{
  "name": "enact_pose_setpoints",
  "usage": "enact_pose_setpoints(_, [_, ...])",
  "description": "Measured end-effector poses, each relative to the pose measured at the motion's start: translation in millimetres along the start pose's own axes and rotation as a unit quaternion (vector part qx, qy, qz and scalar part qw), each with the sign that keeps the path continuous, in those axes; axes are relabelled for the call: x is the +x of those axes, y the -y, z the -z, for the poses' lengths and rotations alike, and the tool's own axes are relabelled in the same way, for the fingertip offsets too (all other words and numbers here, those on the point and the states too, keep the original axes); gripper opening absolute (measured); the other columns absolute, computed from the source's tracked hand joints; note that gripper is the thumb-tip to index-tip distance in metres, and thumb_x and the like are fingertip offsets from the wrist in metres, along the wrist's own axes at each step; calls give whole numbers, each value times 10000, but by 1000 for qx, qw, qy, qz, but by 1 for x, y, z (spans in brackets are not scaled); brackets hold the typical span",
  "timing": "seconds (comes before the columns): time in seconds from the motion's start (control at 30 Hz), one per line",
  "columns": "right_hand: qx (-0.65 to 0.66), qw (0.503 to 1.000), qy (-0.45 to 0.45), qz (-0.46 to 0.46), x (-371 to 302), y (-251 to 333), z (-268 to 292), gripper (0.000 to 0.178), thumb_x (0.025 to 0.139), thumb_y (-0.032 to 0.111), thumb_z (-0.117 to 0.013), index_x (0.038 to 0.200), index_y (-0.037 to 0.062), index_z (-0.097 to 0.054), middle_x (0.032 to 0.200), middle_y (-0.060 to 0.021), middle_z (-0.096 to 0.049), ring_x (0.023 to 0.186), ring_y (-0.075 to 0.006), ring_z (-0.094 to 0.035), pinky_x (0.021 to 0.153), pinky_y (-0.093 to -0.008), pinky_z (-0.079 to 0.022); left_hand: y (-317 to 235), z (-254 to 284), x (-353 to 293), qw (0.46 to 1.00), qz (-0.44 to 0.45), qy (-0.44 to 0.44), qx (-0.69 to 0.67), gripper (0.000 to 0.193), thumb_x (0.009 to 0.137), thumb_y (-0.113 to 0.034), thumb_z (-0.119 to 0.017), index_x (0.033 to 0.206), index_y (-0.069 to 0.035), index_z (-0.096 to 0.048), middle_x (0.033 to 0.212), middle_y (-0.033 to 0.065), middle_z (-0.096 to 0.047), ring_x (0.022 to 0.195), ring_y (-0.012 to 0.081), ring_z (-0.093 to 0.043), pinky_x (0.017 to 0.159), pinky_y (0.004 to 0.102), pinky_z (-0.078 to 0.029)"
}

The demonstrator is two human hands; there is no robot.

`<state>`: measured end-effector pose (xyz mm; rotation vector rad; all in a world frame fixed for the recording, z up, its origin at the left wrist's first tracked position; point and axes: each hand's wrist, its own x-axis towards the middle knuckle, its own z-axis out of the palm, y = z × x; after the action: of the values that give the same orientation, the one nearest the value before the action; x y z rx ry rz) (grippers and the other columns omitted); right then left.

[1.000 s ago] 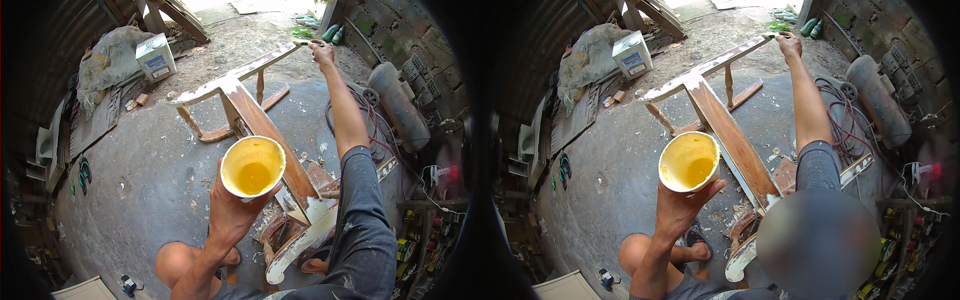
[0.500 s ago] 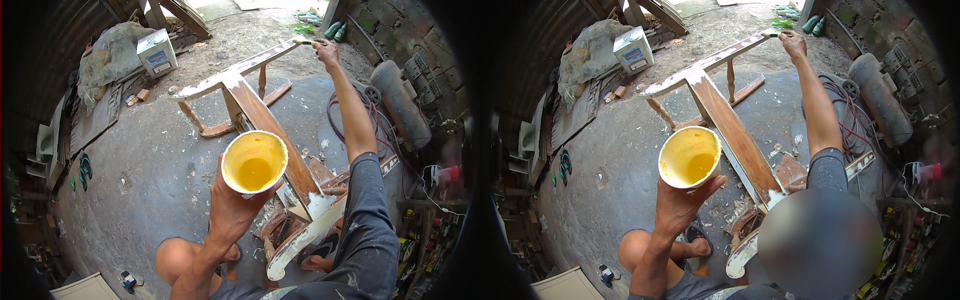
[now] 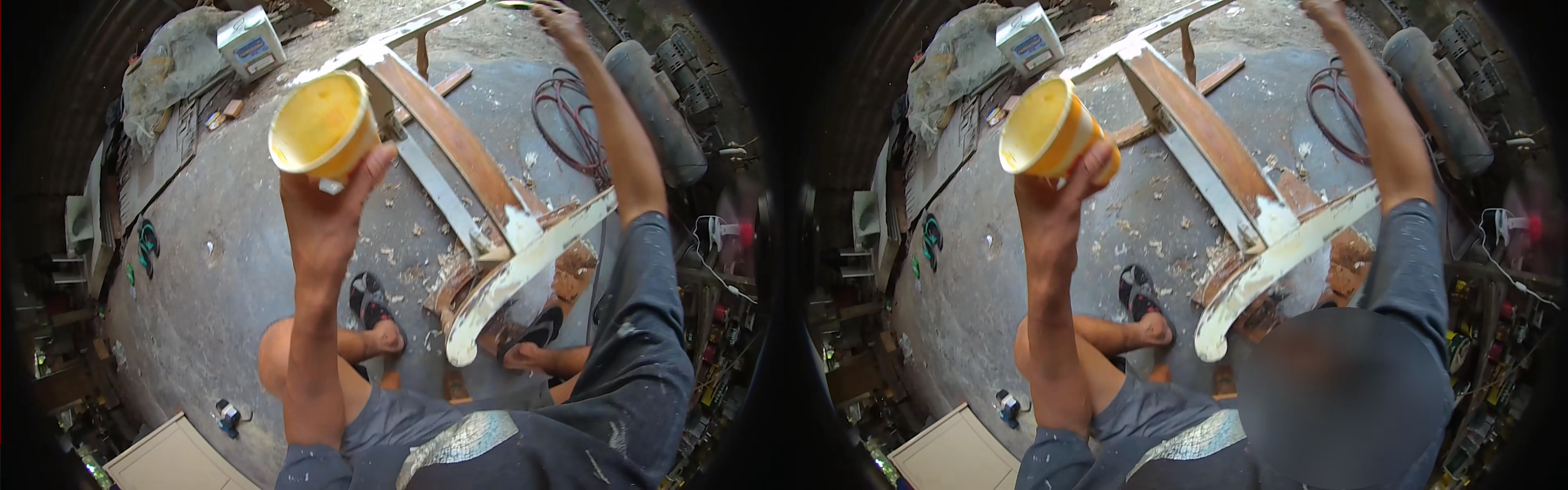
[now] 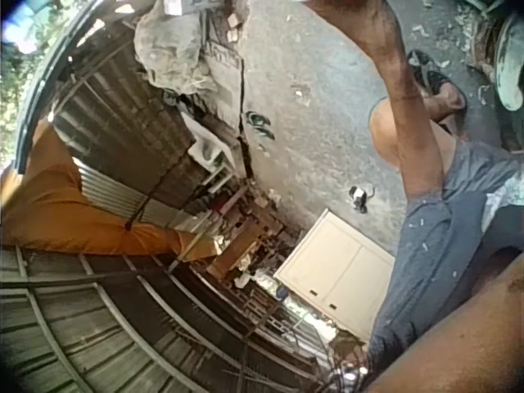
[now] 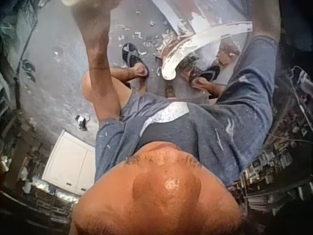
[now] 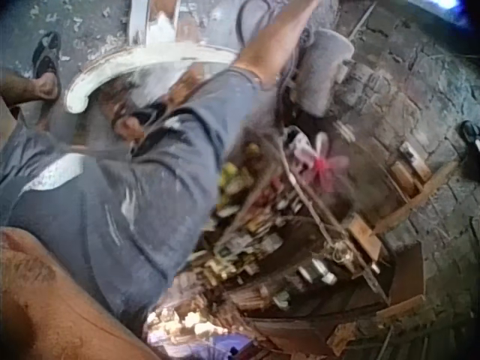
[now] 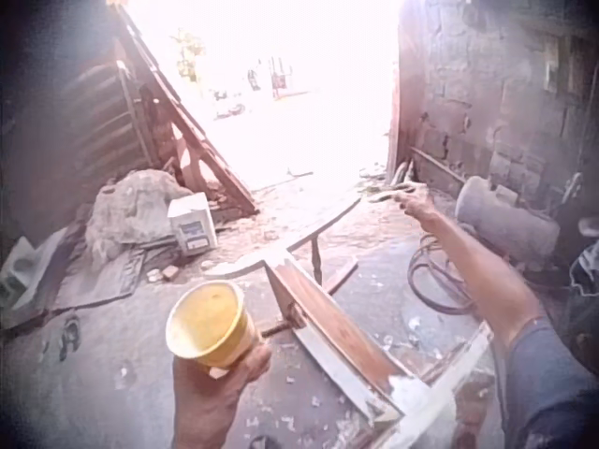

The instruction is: Applying a finish to a wooden chair with a brush and sanding it smooth in a workshop.

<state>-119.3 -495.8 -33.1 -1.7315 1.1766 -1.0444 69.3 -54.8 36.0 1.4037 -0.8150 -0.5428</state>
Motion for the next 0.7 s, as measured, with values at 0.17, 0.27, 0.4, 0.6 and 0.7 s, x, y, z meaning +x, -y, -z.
enact_pose_setpoints(0.17, [-47, 999, -8, 4, -61, 32, 129, 298, 841, 335, -662, 1049, 122, -673, 869, 28, -659, 752, -54, -580, 655, -205, -450, -12, 21, -3, 1000, -4, -10, 8, 439, 741, -87, -767, 1119, -38, -548, 967, 72, -629, 844, 155, -638, 606, 263, -577])
enact_pose_setpoints(0.27, [-59, 998, 10, 15, -128, 55, 179, 330, 853, 338, -648, 1123, 149, -645, 997, 21, -666, 897, -67, -601, 793, -222, -473, -10, 30, -7, 999, -40, -27, 17, 441, 742, -93, -768, 1117, -45, -542, 969, 73, -625, 836, 158, -643, 583, 257, -573])
enact_pose_setpoints(0.4, [4, 998, -34, -51, -220, 87, 218, 316, 890, 282, -605, 1157, 112, -618, 1015, -17, -665, 936, -69, -601, 847, -251, -493, -17, 43, -19, 997, -61, 48, 25, 412, 785, -220, -737, 1110, -40, -556, 1017, 81, -613, 899, 184, -642, 663, 309, -591])
enact_pose_setpoints(0.6, [73, 976, -189, -75, -355, 124, 224, 212, 866, 176, -597, 1059, 90, -619, 843, -26, -650, 713, -117, -601, 638, -256, -494, -37, 32, -44, 980, -17, 183, -79, 306, 866, -107, -629, 1143, -39, -518, 1071, 83, -566, 1016, 201, -599, 820, 442, -559])
enact_pose_setpoints(0.7, [75, 970, -209, -101, -387, 107, 235, 182, 864, 179, -601, 1018, 85, -625, 831, -12, -648, 710, -108, -604, 640, -248, -493, -47, 13, -56, 965, -11, 216, -145, 327, 799, -90, -698, 1089, -39, -556, 1020, 82, -599, 914, 192, -640, 736, 380, -594])
